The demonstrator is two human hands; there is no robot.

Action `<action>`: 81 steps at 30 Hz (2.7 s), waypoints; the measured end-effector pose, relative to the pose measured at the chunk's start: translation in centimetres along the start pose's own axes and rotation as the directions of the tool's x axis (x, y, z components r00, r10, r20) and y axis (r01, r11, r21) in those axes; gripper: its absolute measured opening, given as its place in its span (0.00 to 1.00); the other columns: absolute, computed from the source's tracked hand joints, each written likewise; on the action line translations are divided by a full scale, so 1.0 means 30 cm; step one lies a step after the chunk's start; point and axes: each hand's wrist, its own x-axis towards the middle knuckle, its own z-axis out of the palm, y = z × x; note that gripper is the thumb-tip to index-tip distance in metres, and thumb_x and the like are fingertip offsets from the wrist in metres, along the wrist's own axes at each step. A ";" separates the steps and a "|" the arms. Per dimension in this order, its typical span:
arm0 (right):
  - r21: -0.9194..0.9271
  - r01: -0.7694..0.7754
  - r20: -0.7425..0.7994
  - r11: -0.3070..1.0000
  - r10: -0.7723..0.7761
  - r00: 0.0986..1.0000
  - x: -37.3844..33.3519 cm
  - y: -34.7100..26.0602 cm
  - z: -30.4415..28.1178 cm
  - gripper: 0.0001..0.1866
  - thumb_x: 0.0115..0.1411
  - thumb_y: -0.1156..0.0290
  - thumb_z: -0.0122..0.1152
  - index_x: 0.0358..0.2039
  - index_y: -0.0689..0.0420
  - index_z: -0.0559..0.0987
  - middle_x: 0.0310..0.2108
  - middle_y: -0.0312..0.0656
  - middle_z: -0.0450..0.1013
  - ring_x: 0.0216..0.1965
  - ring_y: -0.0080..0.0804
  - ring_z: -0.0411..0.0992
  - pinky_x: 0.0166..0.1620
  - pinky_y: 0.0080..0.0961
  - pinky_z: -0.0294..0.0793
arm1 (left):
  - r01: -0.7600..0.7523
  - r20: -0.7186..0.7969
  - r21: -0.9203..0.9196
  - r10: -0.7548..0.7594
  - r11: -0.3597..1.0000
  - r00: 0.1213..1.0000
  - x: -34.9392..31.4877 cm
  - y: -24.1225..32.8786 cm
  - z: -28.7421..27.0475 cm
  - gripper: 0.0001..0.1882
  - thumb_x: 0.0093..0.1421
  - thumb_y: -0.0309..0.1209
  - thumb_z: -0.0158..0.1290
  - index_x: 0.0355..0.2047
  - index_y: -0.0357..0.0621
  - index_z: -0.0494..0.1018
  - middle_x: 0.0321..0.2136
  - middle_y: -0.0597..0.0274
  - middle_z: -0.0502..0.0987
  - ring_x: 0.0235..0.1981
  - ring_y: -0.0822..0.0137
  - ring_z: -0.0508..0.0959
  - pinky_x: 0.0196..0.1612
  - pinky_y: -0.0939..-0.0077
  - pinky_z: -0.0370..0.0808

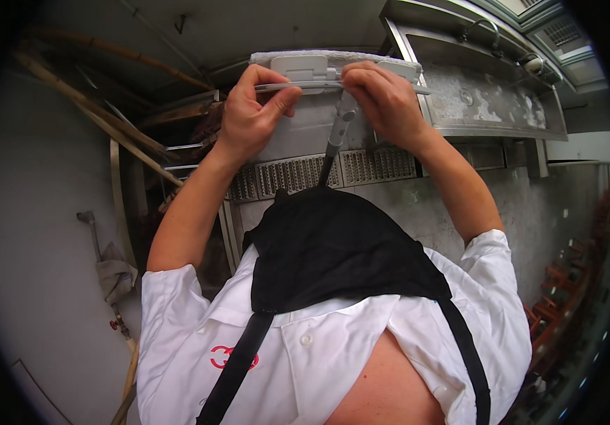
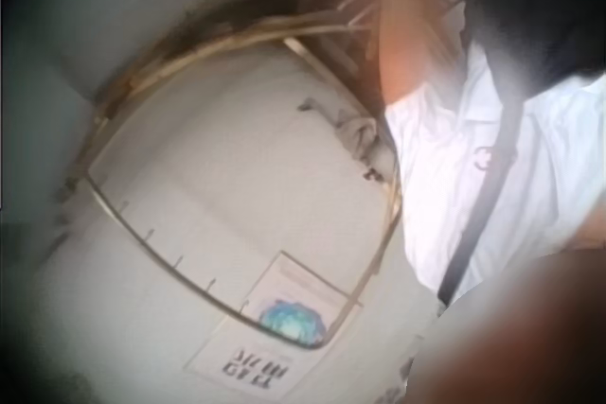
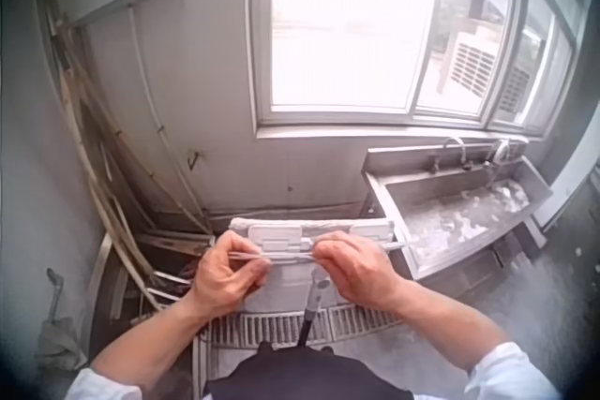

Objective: The person assembles a mop by inserting a white plastic rod into the mop head, then rinses the assembled mop under running water in a stainless steel sink. The person handles the mop head and rod, aligning and securing the components before rinsing.

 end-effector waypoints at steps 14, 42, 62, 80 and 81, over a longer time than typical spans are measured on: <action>-0.007 -0.062 -0.039 0.998 0.062 0.997 -0.001 0.007 0.041 0.06 0.57 0.75 0.64 0.34 0.56 0.76 0.33 0.40 0.77 0.34 0.43 0.76 0.37 0.35 0.73 | -0.002 0.022 0.035 0.001 0.999 1.000 -0.002 -0.017 0.009 0.10 0.65 0.28 0.59 0.38 0.39 0.68 0.30 0.63 0.76 0.29 0.76 0.76 0.35 0.82 0.75; 0.006 -0.136 0.082 0.991 0.135 0.987 0.027 -0.013 0.080 0.12 0.56 0.70 0.69 0.39 0.53 0.77 0.34 0.37 0.79 0.38 0.38 0.77 0.44 0.34 0.74 | -0.048 -0.031 0.104 0.052 0.993 0.998 -0.019 -0.021 0.027 0.08 0.65 0.29 0.59 0.37 0.38 0.73 0.27 0.64 0.79 0.28 0.76 0.78 0.34 0.81 0.75; 0.492 -0.554 0.313 0.672 0.457 0.833 -0.216 0.231 -0.210 0.10 0.68 0.71 0.59 0.47 0.59 0.76 0.38 0.36 0.78 0.38 0.24 0.78 0.40 0.21 0.76 | -0.033 -0.033 0.192 0.040 0.981 0.999 0.019 -0.041 -0.092 0.07 0.61 0.21 0.61 0.38 0.40 0.74 0.37 0.67 0.74 0.32 0.78 0.74 0.37 0.84 0.72; 0.603 -0.576 0.362 0.552 0.453 0.814 -0.246 0.169 -0.214 0.09 0.70 0.69 0.55 0.44 0.60 0.77 0.39 0.38 0.79 0.40 0.23 0.79 0.40 0.18 0.76 | -0.294 0.589 0.707 -0.305 0.644 0.749 0.324 0.081 0.208 0.30 0.73 0.53 0.37 0.37 0.38 0.78 0.29 0.54 0.77 0.37 0.55 0.78 0.43 0.61 0.72; 0.595 -0.581 0.362 0.556 0.460 0.811 -0.250 0.159 -0.214 0.09 0.70 0.69 0.55 0.44 0.60 0.77 0.38 0.38 0.79 0.40 0.23 0.79 0.41 0.18 0.76 | -0.213 0.628 0.653 -0.361 0.727 0.690 0.338 0.065 0.219 0.30 0.73 0.53 0.38 0.36 0.38 0.77 0.28 0.56 0.76 0.36 0.58 0.77 0.42 0.64 0.72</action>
